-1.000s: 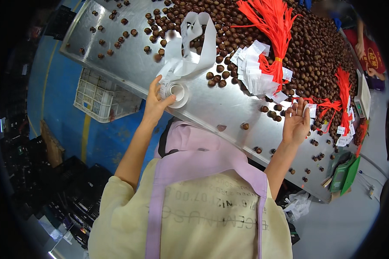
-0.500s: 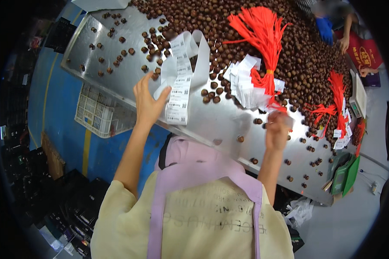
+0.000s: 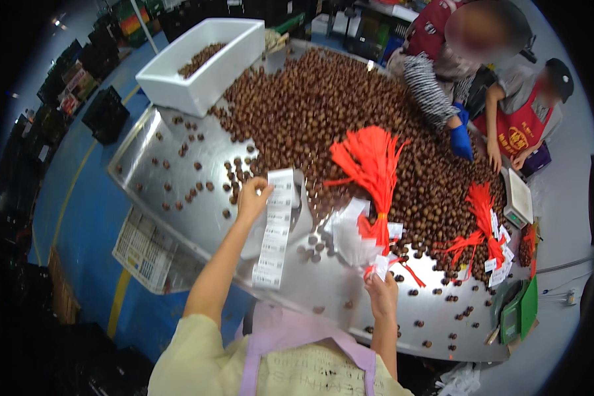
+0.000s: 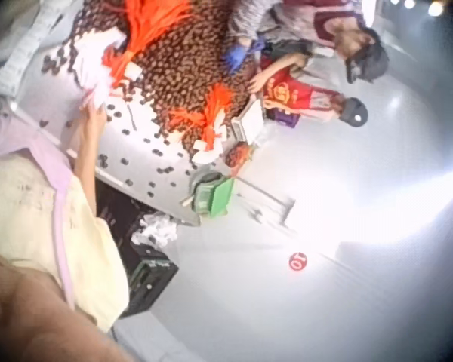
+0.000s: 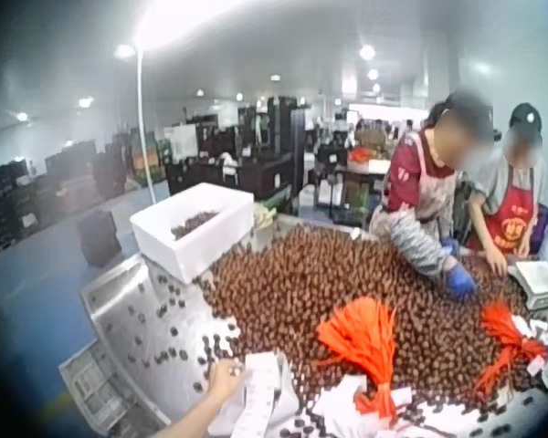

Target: The person repeatedly tears printed labels from a roll and attaches them to bundles of red strings lying on a metal table covered with brown nuts. The person handles labels and string bundles one at a time, occasionally gathering and repositioning them on the table.

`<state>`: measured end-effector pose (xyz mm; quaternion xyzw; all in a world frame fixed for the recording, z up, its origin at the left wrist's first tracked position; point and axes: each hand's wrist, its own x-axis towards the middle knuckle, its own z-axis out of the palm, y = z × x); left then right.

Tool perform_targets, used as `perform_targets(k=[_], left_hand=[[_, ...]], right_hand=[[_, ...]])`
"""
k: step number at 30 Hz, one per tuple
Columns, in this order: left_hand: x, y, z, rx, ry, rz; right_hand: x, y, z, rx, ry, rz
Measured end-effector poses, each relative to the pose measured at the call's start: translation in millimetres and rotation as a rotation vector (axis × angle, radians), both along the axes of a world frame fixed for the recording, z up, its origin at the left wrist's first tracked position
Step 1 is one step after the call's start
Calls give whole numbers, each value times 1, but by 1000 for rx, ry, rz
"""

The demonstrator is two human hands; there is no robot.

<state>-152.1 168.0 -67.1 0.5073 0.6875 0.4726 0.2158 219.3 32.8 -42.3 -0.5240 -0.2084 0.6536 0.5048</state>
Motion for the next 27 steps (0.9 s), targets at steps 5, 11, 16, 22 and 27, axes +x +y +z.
perform_targets(k=[5, 11, 16, 22, 27], left_hand=[[46, -36, 99, 118, -342, -325], [120, -118, 105, -167, -581, -564], [157, -149, 91, -290, -531, -614], [170, -168, 83, -62, -206, -582], [169, -163, 89, 338, 202, -634]], right_hand=[[52, 32, 51, 414, 33, -334], [-2, 10, 50, 470, -73, -205], [-57, -9, 56, 481, -287, -111], [-57, -26, 43, 344, -292, 40], [-53, -29, 31, 259, -196, 192]])
